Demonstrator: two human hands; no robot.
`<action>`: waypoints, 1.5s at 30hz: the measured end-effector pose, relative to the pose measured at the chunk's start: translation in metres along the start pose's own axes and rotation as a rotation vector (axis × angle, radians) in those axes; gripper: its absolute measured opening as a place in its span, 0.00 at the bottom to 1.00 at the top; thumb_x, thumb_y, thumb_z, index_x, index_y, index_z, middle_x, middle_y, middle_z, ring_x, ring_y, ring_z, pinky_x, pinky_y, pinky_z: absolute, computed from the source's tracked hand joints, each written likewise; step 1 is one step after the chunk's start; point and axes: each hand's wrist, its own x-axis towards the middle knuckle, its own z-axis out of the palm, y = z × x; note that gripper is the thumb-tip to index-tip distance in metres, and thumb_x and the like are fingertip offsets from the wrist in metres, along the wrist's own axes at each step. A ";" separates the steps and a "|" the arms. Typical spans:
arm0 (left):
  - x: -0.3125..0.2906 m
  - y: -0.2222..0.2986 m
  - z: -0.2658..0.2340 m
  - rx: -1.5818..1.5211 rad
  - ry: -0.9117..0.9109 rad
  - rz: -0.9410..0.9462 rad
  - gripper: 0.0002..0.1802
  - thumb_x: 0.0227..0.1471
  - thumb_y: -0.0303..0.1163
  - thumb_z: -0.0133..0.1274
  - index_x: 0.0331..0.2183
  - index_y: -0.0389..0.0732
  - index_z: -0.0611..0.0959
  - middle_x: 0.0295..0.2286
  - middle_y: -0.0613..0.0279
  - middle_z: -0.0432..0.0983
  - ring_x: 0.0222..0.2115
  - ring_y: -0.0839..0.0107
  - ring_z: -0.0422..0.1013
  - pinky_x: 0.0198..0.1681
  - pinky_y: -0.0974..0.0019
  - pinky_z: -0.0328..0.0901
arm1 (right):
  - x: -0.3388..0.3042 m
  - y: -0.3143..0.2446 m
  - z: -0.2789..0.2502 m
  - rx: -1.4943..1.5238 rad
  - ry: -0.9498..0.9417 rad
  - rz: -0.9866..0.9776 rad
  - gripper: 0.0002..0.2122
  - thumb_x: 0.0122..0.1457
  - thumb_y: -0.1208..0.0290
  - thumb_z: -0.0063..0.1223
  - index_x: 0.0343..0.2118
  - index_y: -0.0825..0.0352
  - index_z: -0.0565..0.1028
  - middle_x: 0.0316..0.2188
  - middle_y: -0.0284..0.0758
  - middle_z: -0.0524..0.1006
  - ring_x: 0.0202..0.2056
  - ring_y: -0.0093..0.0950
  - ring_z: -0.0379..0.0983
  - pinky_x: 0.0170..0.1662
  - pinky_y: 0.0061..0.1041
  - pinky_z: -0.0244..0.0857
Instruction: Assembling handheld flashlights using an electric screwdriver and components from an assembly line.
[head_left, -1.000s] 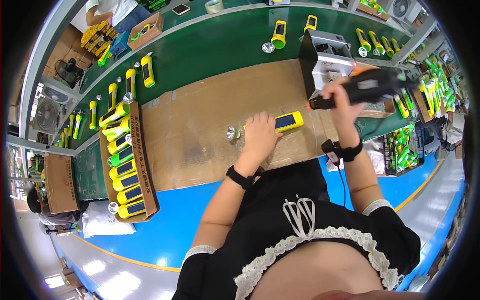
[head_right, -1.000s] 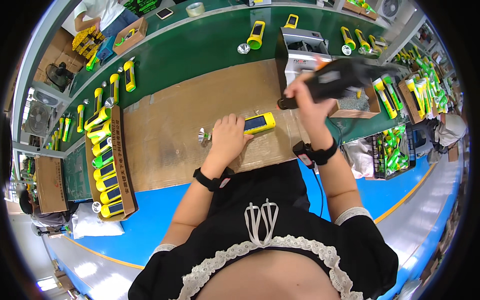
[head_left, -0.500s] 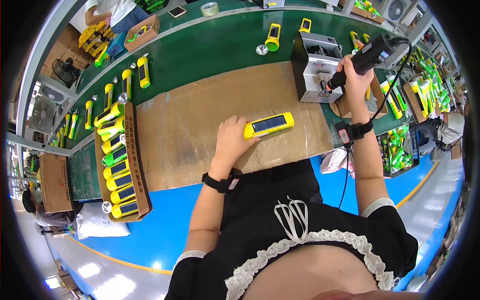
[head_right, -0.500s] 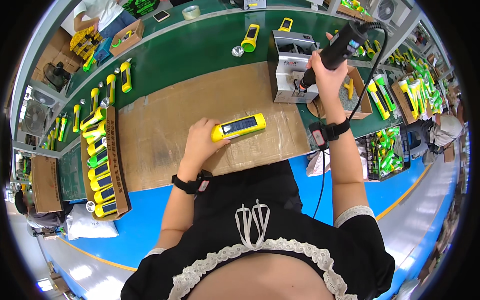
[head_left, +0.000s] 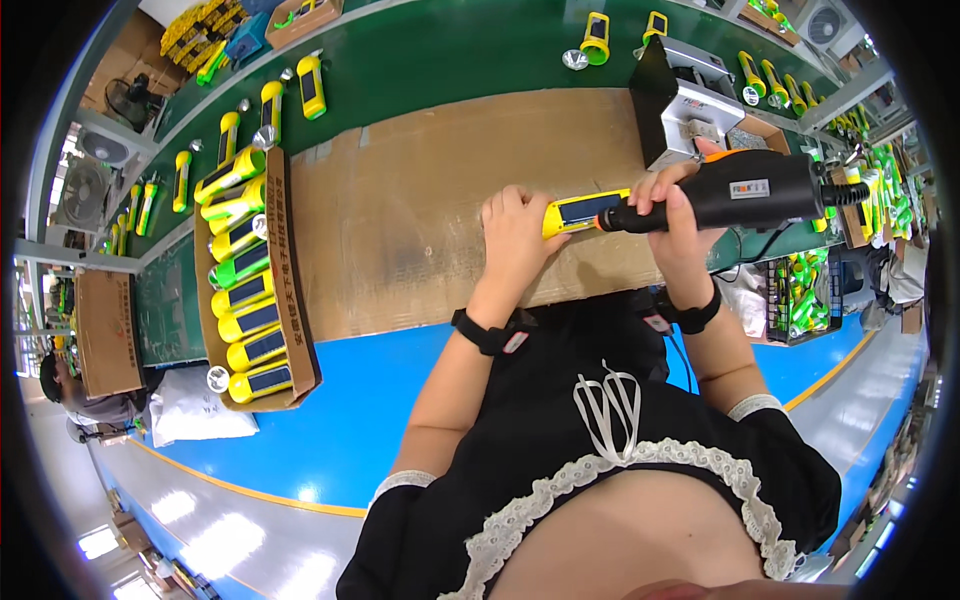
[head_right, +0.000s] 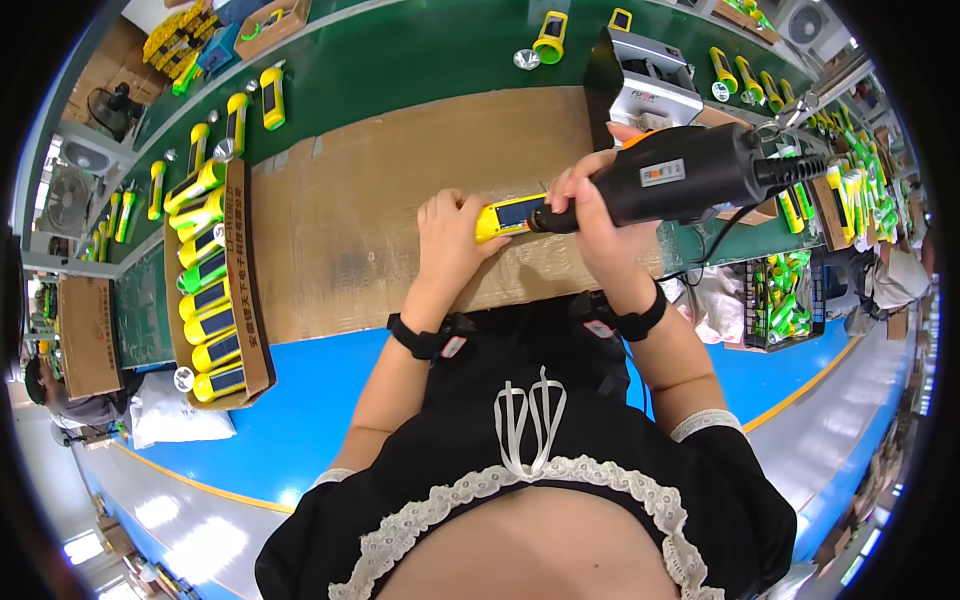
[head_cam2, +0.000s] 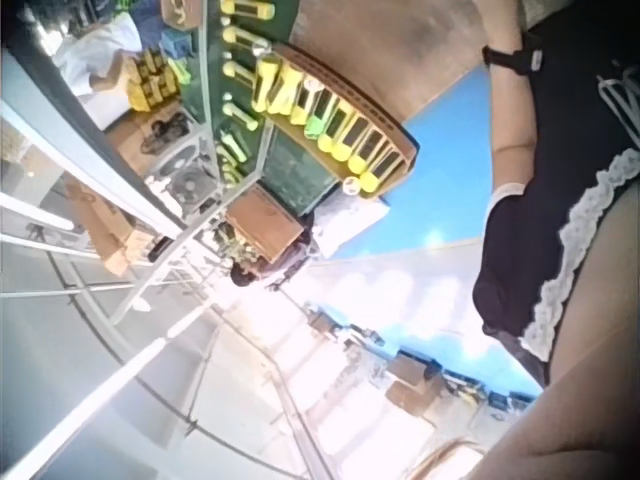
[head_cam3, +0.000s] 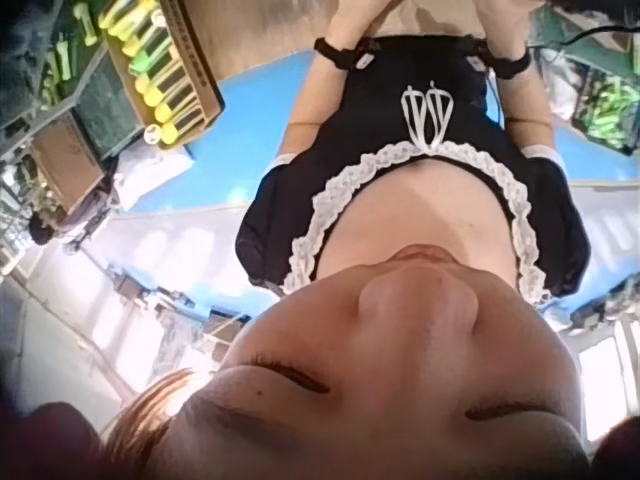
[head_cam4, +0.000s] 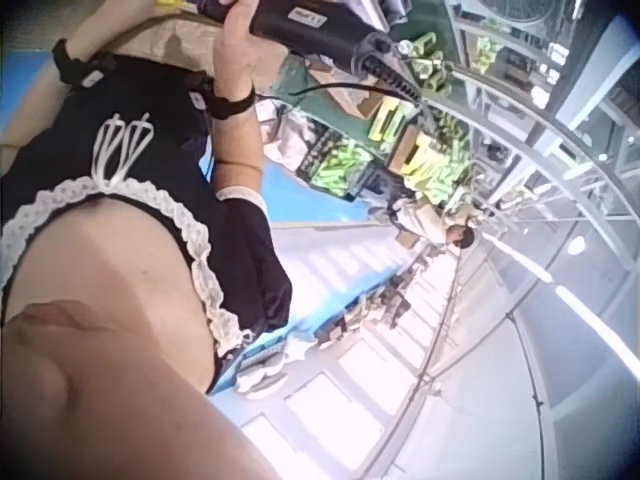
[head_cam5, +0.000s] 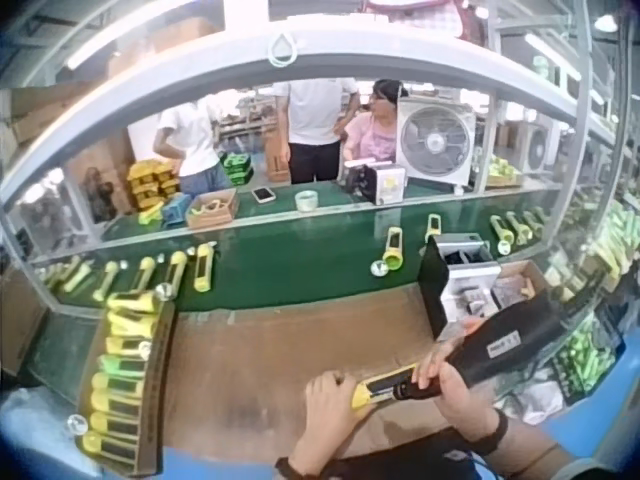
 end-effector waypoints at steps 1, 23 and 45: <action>-0.002 0.000 0.001 0.001 0.015 -0.005 0.25 0.26 0.37 0.67 0.34 0.45 0.78 0.32 0.58 0.67 0.37 0.58 0.64 0.41 0.57 0.57 | -0.003 0.002 0.007 -0.007 -0.011 0.002 0.25 0.55 0.78 0.44 0.55 0.65 0.51 0.25 0.35 0.66 0.23 0.25 0.66 0.32 0.32 0.65; 0.004 0.001 -0.005 -0.016 -0.001 -0.032 0.25 0.26 0.39 0.66 0.32 0.45 0.77 0.31 0.55 0.67 0.36 0.57 0.64 0.38 0.56 0.56 | -0.012 0.031 0.033 -0.116 -0.131 0.092 0.21 0.51 0.87 0.43 0.46 0.68 0.54 0.24 0.34 0.68 0.25 0.22 0.68 0.32 0.22 0.65; -0.002 0.021 -0.001 0.122 -0.181 0.019 0.28 0.30 0.45 0.65 0.36 0.44 0.76 0.32 0.55 0.68 0.36 0.56 0.65 0.40 0.56 0.57 | -0.008 -0.035 -0.016 0.053 -0.066 0.009 0.27 0.51 0.80 0.51 0.52 0.67 0.53 0.22 0.35 0.68 0.20 0.24 0.68 0.27 0.25 0.65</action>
